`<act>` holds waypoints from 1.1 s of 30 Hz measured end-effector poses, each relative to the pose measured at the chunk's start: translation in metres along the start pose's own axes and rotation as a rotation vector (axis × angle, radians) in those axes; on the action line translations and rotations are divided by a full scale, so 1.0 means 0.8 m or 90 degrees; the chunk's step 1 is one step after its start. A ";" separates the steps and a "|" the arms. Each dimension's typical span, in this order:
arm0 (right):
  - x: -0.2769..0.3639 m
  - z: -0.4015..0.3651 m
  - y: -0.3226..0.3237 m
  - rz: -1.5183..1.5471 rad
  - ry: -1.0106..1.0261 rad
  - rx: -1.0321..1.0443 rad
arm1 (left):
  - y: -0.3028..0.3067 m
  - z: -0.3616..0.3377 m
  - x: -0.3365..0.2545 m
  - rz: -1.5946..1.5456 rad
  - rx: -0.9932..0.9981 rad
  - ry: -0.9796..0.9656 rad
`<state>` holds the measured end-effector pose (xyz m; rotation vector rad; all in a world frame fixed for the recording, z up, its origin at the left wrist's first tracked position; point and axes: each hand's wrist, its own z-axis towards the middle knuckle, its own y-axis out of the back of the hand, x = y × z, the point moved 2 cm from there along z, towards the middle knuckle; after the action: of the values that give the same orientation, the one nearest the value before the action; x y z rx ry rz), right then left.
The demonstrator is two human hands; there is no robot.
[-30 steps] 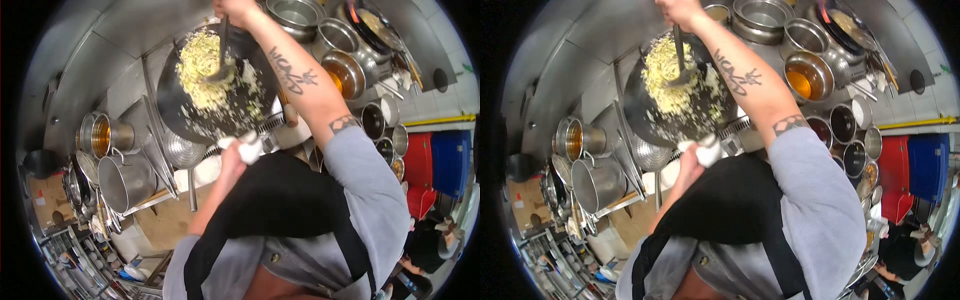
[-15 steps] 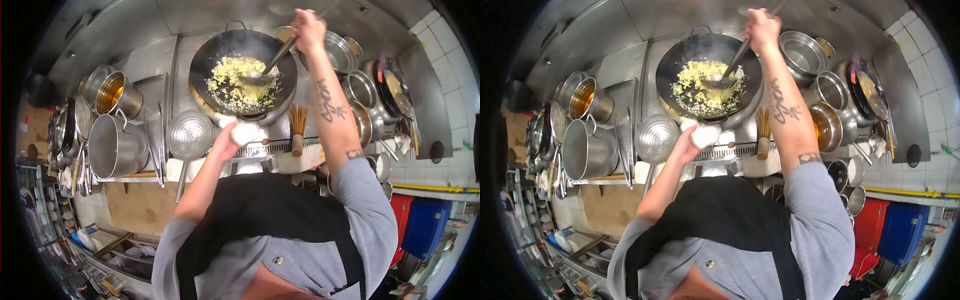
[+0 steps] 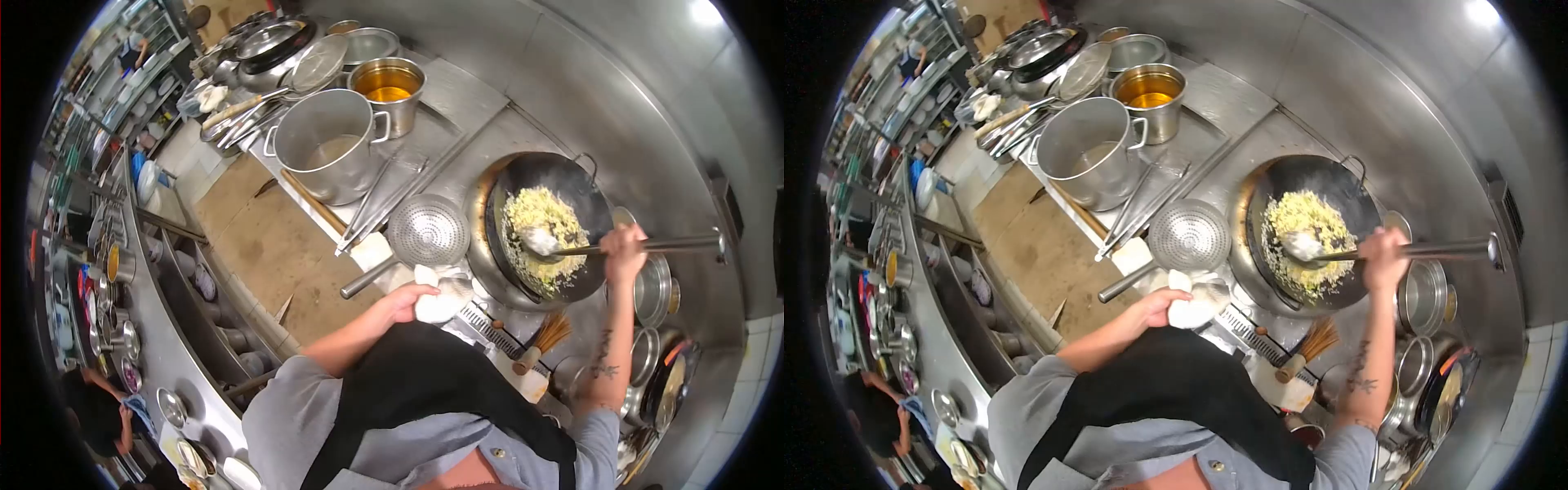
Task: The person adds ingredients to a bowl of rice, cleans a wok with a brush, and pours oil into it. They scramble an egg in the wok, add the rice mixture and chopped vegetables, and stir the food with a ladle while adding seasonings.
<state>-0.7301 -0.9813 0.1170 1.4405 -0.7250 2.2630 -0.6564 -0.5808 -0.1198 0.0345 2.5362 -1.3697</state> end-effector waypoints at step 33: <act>0.181 -0.002 -0.049 -0.040 -0.117 -0.196 | -0.192 0.055 0.105 0.136 -0.007 0.016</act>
<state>-0.7693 -0.9448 0.2568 1.5055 -1.0191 1.8879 -0.7497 -0.7105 -0.0368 0.3117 2.4762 -1.2788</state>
